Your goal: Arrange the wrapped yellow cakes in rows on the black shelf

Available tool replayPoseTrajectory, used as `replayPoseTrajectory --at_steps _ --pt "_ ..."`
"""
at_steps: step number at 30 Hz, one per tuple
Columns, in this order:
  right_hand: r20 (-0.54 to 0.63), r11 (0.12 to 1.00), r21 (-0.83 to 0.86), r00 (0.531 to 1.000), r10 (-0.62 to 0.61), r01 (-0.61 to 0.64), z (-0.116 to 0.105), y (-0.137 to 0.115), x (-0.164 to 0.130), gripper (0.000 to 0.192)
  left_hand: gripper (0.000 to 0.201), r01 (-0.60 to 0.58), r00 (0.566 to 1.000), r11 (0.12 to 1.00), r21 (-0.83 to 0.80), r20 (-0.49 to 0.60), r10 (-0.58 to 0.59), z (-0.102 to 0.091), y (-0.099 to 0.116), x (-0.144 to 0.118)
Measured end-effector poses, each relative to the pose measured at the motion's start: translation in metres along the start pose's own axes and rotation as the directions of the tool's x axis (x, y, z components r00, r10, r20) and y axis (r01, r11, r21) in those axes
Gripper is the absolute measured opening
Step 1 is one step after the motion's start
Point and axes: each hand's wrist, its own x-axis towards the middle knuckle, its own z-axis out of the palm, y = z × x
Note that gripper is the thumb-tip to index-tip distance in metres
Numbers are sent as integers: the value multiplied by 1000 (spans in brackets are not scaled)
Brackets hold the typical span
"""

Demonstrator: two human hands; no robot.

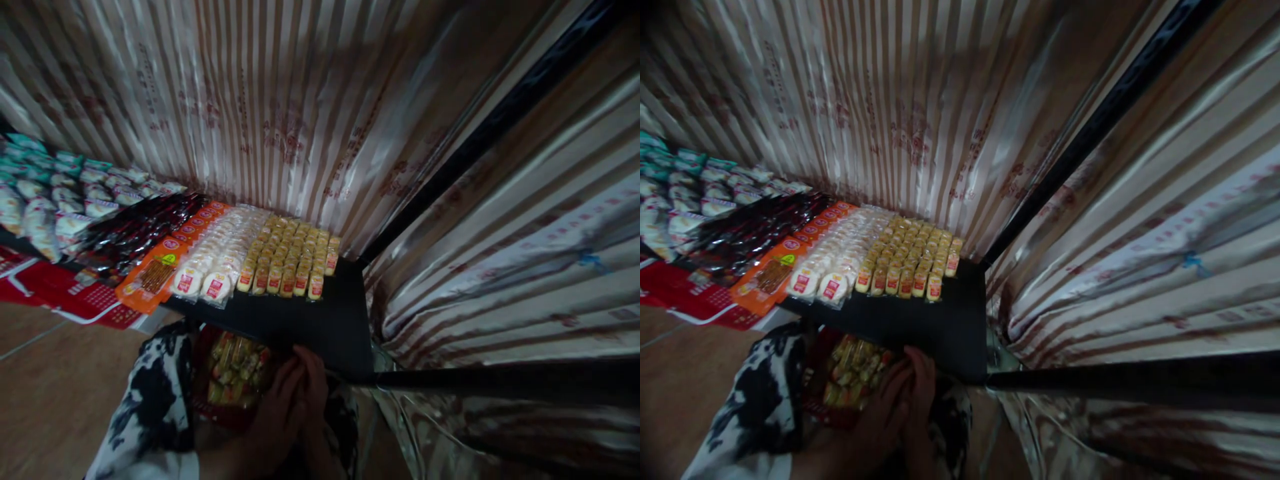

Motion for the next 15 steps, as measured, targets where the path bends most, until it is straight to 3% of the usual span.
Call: replayPoseTrajectory --at_steps 4,8,11,15 --pt "270 994 -66 958 101 -86 18 -6 -30 34 38 258 966 965 35 -22 -258 -10 -37 -20" --pt "490 985 -100 854 175 -144 41 -2 -32 33 36 555 831 827 92 -13 -556 -19 -74 -7" --pt "526 974 -110 819 228 -200 63 10 -27 34 35 701 709 704 112 -2 -705 -25 -100 8" --pt "492 953 -148 816 302 -263 92 30 -24 36 22 757 646 639 138 -15 -763 -29 -127 22"
